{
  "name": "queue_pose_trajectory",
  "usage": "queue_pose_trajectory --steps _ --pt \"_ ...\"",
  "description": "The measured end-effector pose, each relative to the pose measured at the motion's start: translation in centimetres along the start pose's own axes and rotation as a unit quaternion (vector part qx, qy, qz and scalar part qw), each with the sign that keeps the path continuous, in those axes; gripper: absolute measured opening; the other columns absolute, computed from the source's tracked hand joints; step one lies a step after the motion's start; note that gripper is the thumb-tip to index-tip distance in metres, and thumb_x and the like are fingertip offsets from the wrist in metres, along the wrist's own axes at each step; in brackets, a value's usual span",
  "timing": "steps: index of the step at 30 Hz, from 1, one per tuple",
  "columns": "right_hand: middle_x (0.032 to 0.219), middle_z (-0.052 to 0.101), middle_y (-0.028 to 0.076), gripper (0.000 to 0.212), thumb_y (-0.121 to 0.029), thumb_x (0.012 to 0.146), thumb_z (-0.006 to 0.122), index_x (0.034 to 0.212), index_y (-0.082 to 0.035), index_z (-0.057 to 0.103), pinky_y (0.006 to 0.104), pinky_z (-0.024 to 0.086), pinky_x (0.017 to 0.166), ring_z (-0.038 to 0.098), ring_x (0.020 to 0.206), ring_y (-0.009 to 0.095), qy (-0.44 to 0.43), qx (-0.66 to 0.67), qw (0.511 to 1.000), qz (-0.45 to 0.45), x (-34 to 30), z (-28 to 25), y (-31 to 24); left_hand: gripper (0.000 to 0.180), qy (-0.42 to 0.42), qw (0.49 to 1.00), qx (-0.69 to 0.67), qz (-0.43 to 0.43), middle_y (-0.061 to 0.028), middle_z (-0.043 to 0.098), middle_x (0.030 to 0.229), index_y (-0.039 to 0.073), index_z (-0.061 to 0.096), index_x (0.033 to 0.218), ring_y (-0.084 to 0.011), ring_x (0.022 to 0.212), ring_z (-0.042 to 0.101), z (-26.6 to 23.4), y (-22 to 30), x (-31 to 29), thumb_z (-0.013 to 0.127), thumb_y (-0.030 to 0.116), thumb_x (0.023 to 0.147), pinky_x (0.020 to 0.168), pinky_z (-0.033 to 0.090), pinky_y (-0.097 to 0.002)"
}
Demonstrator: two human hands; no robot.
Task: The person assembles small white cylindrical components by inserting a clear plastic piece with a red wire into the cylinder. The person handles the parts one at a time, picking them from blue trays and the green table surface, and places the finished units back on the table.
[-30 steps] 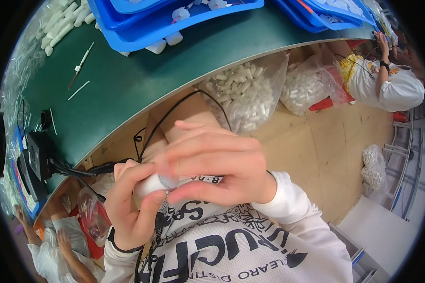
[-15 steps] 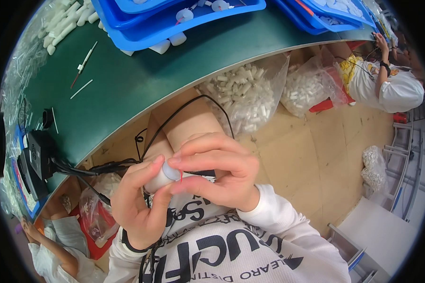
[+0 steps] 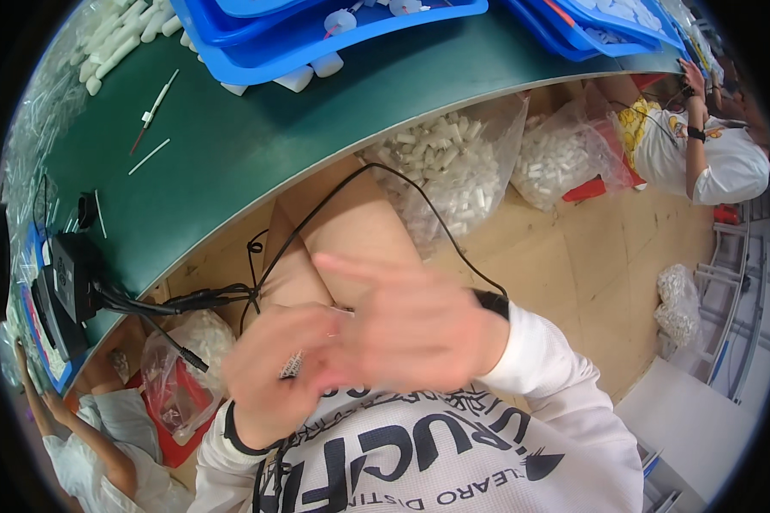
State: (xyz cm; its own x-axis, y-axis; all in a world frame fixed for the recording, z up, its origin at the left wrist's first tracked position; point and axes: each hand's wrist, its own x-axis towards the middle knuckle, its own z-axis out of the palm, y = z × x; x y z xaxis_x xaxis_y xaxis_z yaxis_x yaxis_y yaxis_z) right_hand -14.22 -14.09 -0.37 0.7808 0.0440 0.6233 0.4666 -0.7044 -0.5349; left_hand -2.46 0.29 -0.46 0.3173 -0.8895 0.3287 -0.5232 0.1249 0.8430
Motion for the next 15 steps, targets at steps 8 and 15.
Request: queue_pose_trajectory --steps 8,15 --pt "0.078 0.060 0.009 0.048 -0.040 0.071 0.072 0.096 0.000 0.063 0.0502 0.041 0.088 0.057 0.066 0.019 0.321 0.152 0.910 0.216 0.9 -1.1 -0.3 0.033 0.060 0.980 -0.116 -0.151 -0.0143 0.064 0.087 -0.002 0.059 0.103 -0.0194 0.075 0.063 -0.3 0.6 0.0 0.068 -0.003 0.072 0.066 0.048 -0.0244" --pt "0.081 0.063 0.010 0.039 -0.017 0.063 0.078 0.097 0.000 0.067 0.0300 0.048 0.070 0.061 0.075 0.019 0.102 0.154 0.953 0.240 0.3 0.0 0.9 0.032 0.065 0.975 -0.136 -0.163 -0.0141 0.064 0.087 -0.003 0.059 0.103 -0.0192 0.076 0.064 -0.4 0.6 0.2 0.068 -0.001 0.073 0.067 0.048 -0.0246"
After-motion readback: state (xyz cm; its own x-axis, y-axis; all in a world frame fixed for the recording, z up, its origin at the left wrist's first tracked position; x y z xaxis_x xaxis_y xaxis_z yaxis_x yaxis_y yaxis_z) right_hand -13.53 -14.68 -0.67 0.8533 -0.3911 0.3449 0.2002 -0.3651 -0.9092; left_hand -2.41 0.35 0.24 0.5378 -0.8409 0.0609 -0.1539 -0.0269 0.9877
